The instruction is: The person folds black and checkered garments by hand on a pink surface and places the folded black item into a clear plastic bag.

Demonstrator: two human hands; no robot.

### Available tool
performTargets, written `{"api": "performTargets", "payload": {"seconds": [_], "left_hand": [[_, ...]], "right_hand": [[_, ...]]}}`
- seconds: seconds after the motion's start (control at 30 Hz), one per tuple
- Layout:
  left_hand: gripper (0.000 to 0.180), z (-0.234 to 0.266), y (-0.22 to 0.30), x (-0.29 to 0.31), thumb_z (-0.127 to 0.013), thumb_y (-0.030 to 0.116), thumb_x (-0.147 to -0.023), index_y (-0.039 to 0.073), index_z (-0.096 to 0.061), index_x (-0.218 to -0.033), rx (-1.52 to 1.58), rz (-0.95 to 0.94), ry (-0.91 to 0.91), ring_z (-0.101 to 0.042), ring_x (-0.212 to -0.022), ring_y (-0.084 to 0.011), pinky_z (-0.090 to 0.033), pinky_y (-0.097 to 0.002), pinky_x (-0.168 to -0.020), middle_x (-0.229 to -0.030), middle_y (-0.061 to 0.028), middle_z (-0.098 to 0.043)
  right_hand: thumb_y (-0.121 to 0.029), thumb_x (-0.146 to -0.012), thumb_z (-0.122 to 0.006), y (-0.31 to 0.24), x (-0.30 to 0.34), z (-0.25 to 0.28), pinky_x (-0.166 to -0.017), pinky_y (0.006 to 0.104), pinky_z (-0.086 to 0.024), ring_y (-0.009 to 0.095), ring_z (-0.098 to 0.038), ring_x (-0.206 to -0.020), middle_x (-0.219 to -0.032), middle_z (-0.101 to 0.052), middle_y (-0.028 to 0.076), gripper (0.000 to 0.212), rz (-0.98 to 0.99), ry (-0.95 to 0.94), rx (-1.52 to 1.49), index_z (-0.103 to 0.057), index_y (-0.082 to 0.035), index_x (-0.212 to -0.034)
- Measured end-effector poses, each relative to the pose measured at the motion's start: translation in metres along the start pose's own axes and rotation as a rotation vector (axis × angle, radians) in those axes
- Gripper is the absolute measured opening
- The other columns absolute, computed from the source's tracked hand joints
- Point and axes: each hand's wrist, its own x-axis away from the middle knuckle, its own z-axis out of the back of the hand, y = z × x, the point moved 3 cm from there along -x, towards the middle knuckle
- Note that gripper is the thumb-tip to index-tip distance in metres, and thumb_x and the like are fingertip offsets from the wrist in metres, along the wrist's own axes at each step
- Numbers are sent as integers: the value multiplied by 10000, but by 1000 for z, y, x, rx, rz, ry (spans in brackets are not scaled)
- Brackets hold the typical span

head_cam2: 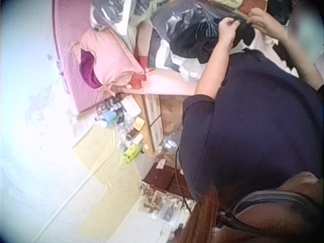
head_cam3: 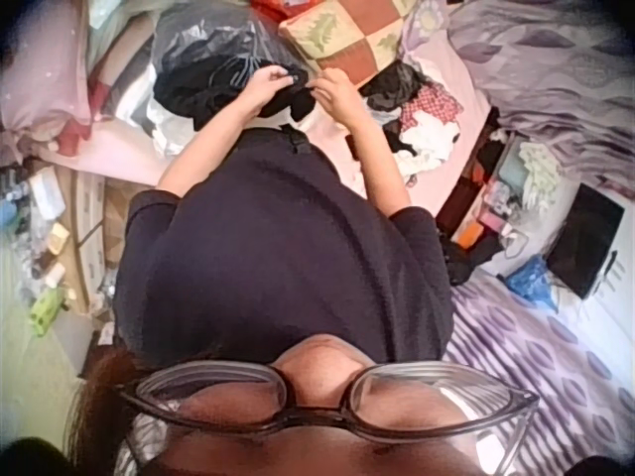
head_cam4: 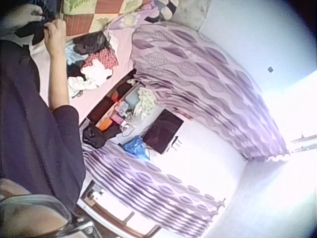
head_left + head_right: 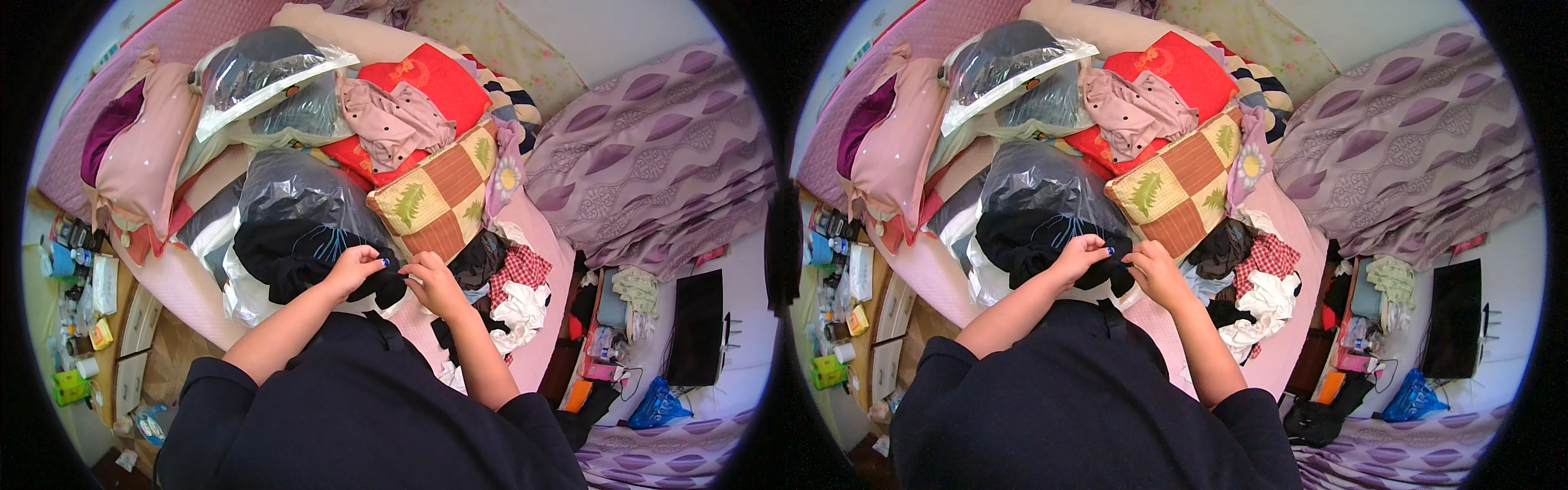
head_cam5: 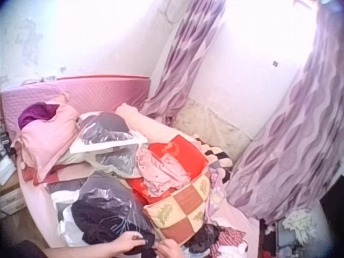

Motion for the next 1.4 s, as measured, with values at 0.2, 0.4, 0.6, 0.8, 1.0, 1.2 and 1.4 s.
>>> {"api": "performTargets", "payload": {"seconds": [0.2, 0.4, 0.6, 0.8, 1.0, 1.2, 1.4], "left_hand": [[143, 7, 28, 1, -549, 108, -798, -35, -549, -806, -352, -340, 169, -501, -627, -100, -400, -246, -571, -700, -44, -566], [146, -10, 55, 7, -510, 103, -785, -39, -527, -814, -677, -644, 114, -523, -706, -293, -411, -335, -639, -759, -167, -538], [163, -18, 56, 8, -501, 114, -782, -43, -534, -805, -691, -653, 22, -528, -749, -342, -419, -364, -671, -787, -191, -549], [151, -22, 50, 7, -499, 98, -783, -48, -528, -808, -708, -667, -113, -537, -716, -309, -421, -333, -645, -764, -171, -547], [157, -25, 43, 6, -486, 99, -785, -43, -531, -835, -769, -661, -175, -536, -761, -295, -420, -322, -699, -787, -165, -551], [189, -22, 35, 1, -493, 61, -741, -34, -530, -900, -529, -426, -353, -527, -811, -224, -413, -303, -737, -837, -123, -543], [315, -16, 25, 1, -553, 103, -679, -20, -513, -967, -620, -465, -365, -520, -877, -239, -406, -301, -796, -923, -129, -527]], "right_hand": [[-1, -680, -578, -11, 3, 14, -695, 352, -421, 292, -531, -813, -844, -542, 133, 193, 0, -49, -136, -529, -18, -866], [-24, -771, -491, -12, 4, 11, -662, 351, -423, 313, -536, -790, -818, -536, 162, 146, -268, -90, -220, -478, 22, -909], [-25, -773, -496, -4, 7, 9, -680, 347, -417, 323, -517, -774, -802, -510, 159, 137, -237, -30, -67, -470, 15, -901], [-24, -737, -521, -8, 2, 11, -699, 362, -410, 325, -500, -798, -812, -498, 150, 139, -104, -68, -88, -488, 2, -869], [-32, -712, -541, -4, -4, 10, -721, 380, -406, 324, -494, -832, -841, -512, 140, 163, -95, -47, 84, -507, -7, -870], [-38, -727, -572, 10, 4, 2, -731, 328, -437, 290, -552, -857, -875, -573, 141, 152, -202, 71, -171, -546, -7, -873], [-31, -727, -595, 22, 14, 1, -645, 286, -463, 230, -603, -707, -734, -598, 126, 160, -321, 153, -232, -557, 7, -878]]}}
